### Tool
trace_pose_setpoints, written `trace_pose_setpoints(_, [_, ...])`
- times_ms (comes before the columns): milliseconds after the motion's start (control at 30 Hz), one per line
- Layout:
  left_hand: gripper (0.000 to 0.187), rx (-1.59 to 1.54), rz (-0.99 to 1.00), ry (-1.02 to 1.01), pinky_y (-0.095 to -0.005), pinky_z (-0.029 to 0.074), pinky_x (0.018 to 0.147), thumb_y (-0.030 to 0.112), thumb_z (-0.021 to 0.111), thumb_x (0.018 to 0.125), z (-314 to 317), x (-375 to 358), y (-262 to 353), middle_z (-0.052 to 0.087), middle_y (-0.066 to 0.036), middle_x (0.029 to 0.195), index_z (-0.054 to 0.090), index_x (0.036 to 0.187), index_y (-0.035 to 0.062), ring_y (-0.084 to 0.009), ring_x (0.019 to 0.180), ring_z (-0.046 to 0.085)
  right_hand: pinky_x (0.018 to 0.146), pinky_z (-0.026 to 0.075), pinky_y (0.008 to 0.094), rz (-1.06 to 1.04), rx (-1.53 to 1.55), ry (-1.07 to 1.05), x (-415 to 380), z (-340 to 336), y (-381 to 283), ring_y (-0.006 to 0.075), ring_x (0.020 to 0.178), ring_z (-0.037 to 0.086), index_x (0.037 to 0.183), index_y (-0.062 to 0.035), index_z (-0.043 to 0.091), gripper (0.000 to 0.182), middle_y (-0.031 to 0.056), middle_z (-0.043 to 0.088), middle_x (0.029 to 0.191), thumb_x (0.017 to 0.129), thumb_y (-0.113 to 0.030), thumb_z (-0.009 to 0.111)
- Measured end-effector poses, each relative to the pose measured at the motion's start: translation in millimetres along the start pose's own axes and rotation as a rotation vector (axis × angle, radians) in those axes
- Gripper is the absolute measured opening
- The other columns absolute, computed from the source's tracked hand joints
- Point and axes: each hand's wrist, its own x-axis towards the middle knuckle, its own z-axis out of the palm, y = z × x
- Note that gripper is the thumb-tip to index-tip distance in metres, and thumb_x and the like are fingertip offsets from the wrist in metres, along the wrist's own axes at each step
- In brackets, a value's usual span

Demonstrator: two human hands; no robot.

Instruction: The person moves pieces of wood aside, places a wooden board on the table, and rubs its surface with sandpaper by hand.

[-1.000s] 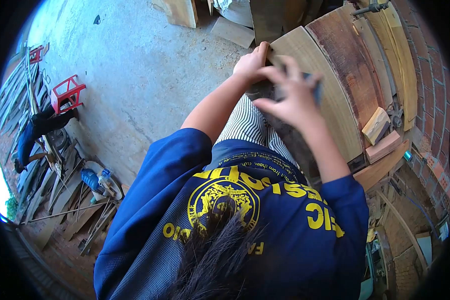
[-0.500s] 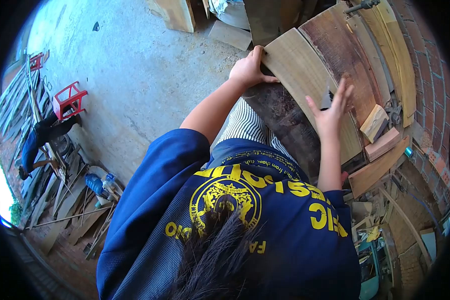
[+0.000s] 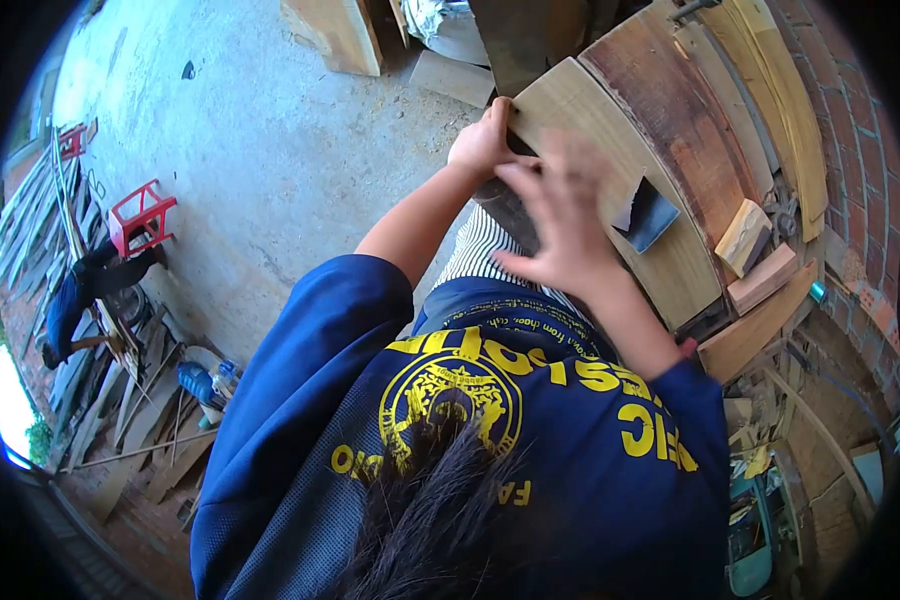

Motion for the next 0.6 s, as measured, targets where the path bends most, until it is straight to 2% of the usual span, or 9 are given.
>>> trace_pose_setpoints(33, [0.094, -0.531, -0.007, 0.056, -0.0429, 0.049, 0.083, 0.055, 0.08, 0.055, 23, 4, -14, 0.056, -0.019, 0.116, 0.036, 0.121, 0.0047, -0.0362, 0.101, 0.059, 0.106, 0.006, 0.064, -0.093, 0.226, -0.093, 15, 17, -5, 0.0486, 0.136, 0.004, 0.136, -0.0225, 0.039, 0.09, 0.0249, 0.007, 0.15, 0.058, -0.039, 0.081])
trace_pose_setpoints(67, [0.092, -1.06, -0.017, 0.11, -0.0425, 0.049, 0.084, 0.054, 0.08, 0.056, 33, 7, -21, 0.056, -0.02, 0.115, 0.037, 0.12, 0.0039, -0.0364, 0.1, 0.059, 0.104, 0.003, 0.0673, -0.221, 0.19, -0.105, 32, 23, -15, 0.0496, 0.136, -0.001, 0.135, -0.0247, 0.04, 0.089, 0.0234, 0.005, 0.151, 0.057, -0.04, 0.081])
trace_pose_setpoints(100, [0.092, -0.164, 0.264, 0.223, -0.0417, 0.049, 0.082, 0.053, 0.082, 0.054, 0, -3, -3, 0.056, -0.021, 0.111, 0.039, 0.118, 0.0026, -0.0367, 0.099, 0.058, 0.102, 0.001, 0.0706, -0.352, 0.155, -0.115, 47, 26, -25, 0.0505, 0.136, -0.005, 0.134, -0.0269, 0.041, 0.088, 0.0219, 0.002, 0.152, 0.056, -0.04, 0.081])
trace_pose_setpoints(133, [0.092, -0.152, 0.268, 0.224, -0.0417, 0.049, 0.082, 0.053, 0.082, 0.054, -3, -3, -3, 0.056, -0.021, 0.111, 0.039, 0.118, 0.0026, -0.0367, 0.099, 0.058, 0.102, 0.001, 0.0706, -0.355, 0.157, -0.103, 60, 27, -32, 0.0505, 0.136, -0.005, 0.134, -0.0269, 0.041, 0.088, 0.0219, 0.002, 0.152, 0.056, -0.04, 0.081])
trace_pose_setpoints(200, [0.094, -0.105, 0.135, 0.149, -0.0421, 0.049, 0.08, 0.052, 0.084, 0.051, -3, -2, -1, 0.058, -0.02, 0.106, 0.04, 0.117, 0.0025, -0.0376, 0.094, 0.059, 0.097, -0.002, 0.076, -0.502, 0.112, -0.24, 80, 28, -41, 0.0505, 0.136, -0.008, 0.132, -0.0328, 0.043, 0.088, 0.0184, -0.003, 0.153, 0.053, -0.039, 0.082])
trace_pose_setpoints(267, [0.096, -0.075, 0.096, 0.151, -0.0431, 0.05, 0.077, 0.052, 0.085, 0.048, -1, -2, -2, 0.058, -0.02, 0.105, 0.039, 0.117, 0.0027, -0.0388, 0.092, 0.06, 0.095, -0.003, 0.0776, -0.515, 0.12, -0.272, 90, 30, -45, 0.0502, 0.136, -0.01, 0.129, -0.0349, 0.047, 0.084, 0.0159, -0.003, 0.154, 0.052, -0.037, 0.082])
trace_pose_setpoints(333, [0.099, -0.08, 0.154, 0.145, -0.0454, 0.051, 0.074, 0.053, 0.083, 0.052, -1, -2, -5, 0.059, -0.027, 0.103, 0.035, 0.122, 0.0018, -0.0426, 0.09, 0.061, 0.092, -0.004, 0.0797, -0.559, -0.002, -0.516, 97, 25, -48, 0.0514, 0.135, -0.01, 0.132, -0.0334, 0.046, 0.089, 0.0173, -0.002, 0.153, 0.051, -0.047, 0.082])
trace_pose_setpoints(600, [0.1, -0.073, 0.114, 0.089, -0.044, 0.051, 0.077, 0.053, 0.083, 0.052, -4, -2, -3, 0.058, -0.027, 0.106, 0.035, 0.122, 0.0015, -0.041, 0.094, 0.06, 0.095, -0.001, 0.0789, -0.513, 0.053, -0.507, 94, 40, -50, 0.0521, 0.136, -0.005, 0.126, -0.0306, 0.051, 0.078, 0.0175, 0.005, 0.153, 0.055, -0.041, 0.08])
